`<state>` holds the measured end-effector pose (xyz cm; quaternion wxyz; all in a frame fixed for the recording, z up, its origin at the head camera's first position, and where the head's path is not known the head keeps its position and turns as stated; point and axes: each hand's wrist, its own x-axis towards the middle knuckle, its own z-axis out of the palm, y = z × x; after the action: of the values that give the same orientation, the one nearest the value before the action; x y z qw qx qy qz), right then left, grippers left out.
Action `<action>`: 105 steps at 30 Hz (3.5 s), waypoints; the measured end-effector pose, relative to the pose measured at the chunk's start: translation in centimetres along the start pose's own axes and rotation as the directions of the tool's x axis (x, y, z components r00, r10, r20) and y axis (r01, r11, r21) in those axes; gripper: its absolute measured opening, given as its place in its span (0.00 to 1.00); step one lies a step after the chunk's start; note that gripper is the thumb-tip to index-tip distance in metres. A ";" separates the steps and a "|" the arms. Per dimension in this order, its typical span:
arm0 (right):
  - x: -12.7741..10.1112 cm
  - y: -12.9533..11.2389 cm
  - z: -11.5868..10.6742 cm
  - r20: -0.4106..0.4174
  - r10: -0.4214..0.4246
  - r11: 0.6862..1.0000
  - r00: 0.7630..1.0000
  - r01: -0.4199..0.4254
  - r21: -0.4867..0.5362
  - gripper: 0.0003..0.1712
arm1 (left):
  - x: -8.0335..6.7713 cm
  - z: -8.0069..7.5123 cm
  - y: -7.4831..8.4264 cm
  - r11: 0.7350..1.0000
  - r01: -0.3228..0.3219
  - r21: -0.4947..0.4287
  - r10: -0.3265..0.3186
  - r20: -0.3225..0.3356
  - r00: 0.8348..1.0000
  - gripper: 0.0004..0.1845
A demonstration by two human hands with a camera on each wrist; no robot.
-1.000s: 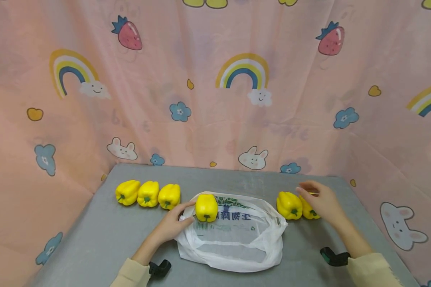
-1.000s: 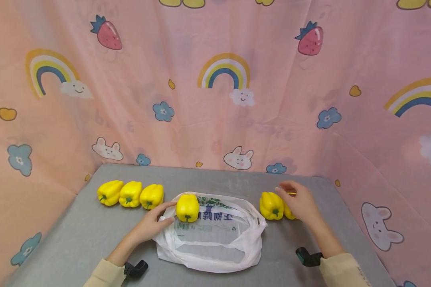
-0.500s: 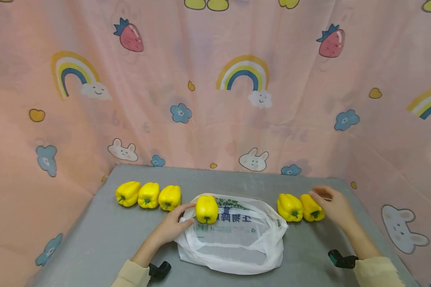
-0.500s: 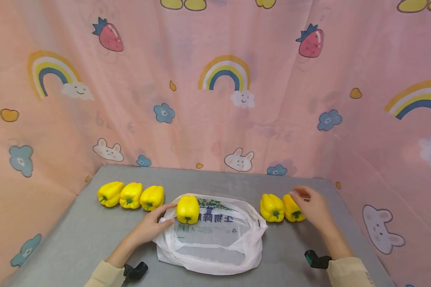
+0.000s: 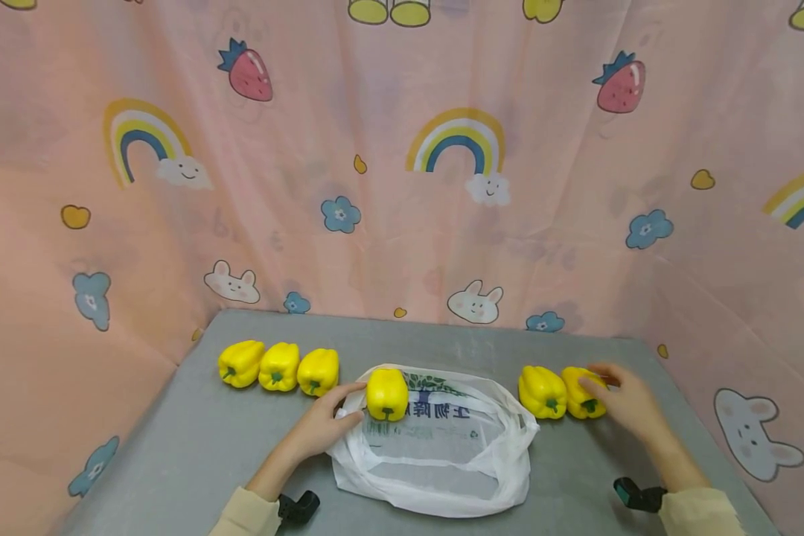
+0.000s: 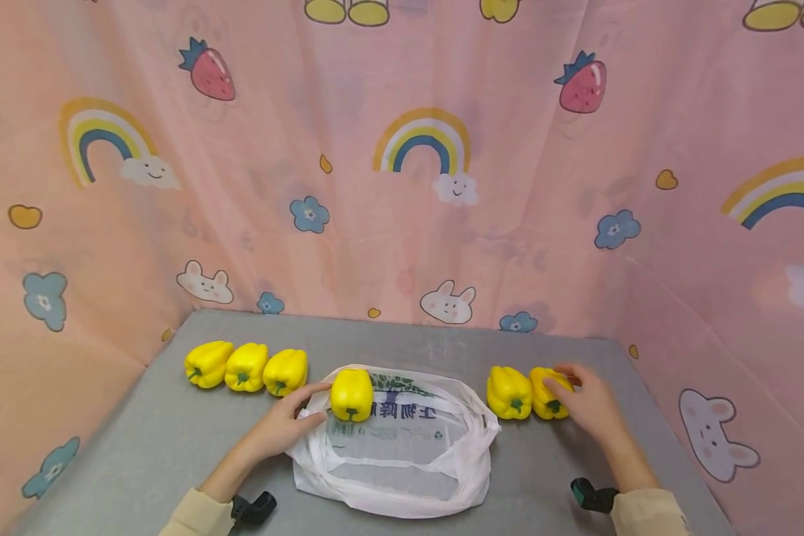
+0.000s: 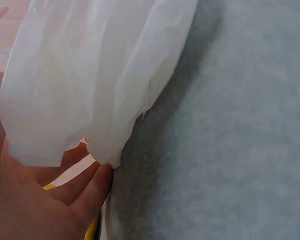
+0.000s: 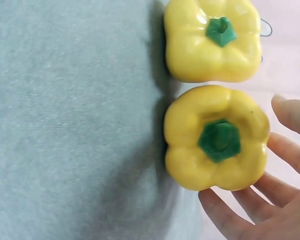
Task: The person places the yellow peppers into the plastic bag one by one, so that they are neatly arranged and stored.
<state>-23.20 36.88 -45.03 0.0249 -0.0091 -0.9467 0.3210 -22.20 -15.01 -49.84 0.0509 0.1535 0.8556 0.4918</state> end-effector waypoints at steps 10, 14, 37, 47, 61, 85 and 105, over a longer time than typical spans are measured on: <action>-0.1 0.4 0.6 0.031 0.010 1.000 0.999 -0.010 0.006 0.43 | 0.0 0.0 0.1 1.000 0.002 -0.010 -0.002 0.013 1.000 0.27; -0.2 0.5 0.7 0.031 0.010 0.999 0.999 -0.011 0.030 0.44 | -0.1 0.0 0.1 1.000 -0.014 0.006 0.014 0.010 1.000 0.27; -0.5 1.4 1.3 0.039 0.037 0.996 0.999 -0.040 0.074 0.47 | -0.1 0.0 0.1 1.000 -0.004 0.005 0.004 0.001 1.000 0.27; -0.8 1.2 1.0 0.025 0.040 0.996 0.999 -0.042 0.082 0.47 | -0.1 0.1 0.1 1.000 0.001 -0.001 -0.001 0.000 1.000 0.27; -1.1 -0.4 -0.5 0.008 0.056 0.994 0.998 -0.056 0.098 0.49 | -0.1 0.1 0.3 1.000 0.004 -0.002 -0.004 -0.002 1.000 0.27; -1.5 -5.5 -1.4 -0.067 -0.026 0.998 0.997 0.029 0.053 0.45 | -0.1 0.1 0.1 1.000 0.001 0.006 -0.001 -0.004 1.000 0.27; -1.9 -10.6 0.8 -0.078 -0.092 0.989 0.993 0.100 0.108 0.39 | -0.1 0.1 0.2 1.000 0.005 0.002 -0.005 -0.003 1.000 0.27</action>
<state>-21.40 27.90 -39.32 0.0754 0.0260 -0.9251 0.3712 -22.02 -14.91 -49.75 0.0507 0.1507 0.8565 0.4911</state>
